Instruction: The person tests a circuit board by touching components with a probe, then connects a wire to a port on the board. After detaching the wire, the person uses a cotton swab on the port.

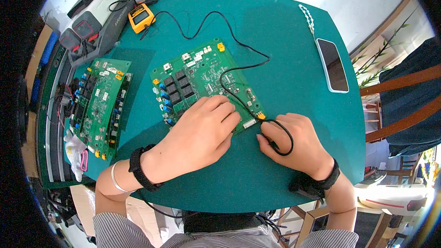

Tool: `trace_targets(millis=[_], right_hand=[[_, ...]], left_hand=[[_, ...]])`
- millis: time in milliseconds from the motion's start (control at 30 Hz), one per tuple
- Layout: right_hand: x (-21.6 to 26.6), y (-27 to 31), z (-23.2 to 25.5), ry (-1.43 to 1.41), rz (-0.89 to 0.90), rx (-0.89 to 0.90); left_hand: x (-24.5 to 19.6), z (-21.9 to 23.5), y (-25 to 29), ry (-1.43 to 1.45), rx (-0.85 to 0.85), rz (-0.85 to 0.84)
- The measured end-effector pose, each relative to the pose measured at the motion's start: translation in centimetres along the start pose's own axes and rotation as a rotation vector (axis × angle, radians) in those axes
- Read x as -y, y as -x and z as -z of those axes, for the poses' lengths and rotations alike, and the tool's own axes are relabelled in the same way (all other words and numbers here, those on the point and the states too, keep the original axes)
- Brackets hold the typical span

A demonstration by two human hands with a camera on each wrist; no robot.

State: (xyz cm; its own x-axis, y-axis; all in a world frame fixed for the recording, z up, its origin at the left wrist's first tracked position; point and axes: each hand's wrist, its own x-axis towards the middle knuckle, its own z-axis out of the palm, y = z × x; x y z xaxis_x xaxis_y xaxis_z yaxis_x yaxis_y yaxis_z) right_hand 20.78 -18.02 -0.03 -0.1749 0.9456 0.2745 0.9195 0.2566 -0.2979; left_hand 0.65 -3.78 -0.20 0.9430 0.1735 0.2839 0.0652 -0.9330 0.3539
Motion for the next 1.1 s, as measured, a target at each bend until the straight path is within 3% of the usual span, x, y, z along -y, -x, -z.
trace_targets(millis=[1100], right_hand=[[0.08,0.01,0.02,0.005,-0.016,-0.033]], left_hand=[[-0.24,-0.62,-0.03,-0.056,0.005,-0.024]])
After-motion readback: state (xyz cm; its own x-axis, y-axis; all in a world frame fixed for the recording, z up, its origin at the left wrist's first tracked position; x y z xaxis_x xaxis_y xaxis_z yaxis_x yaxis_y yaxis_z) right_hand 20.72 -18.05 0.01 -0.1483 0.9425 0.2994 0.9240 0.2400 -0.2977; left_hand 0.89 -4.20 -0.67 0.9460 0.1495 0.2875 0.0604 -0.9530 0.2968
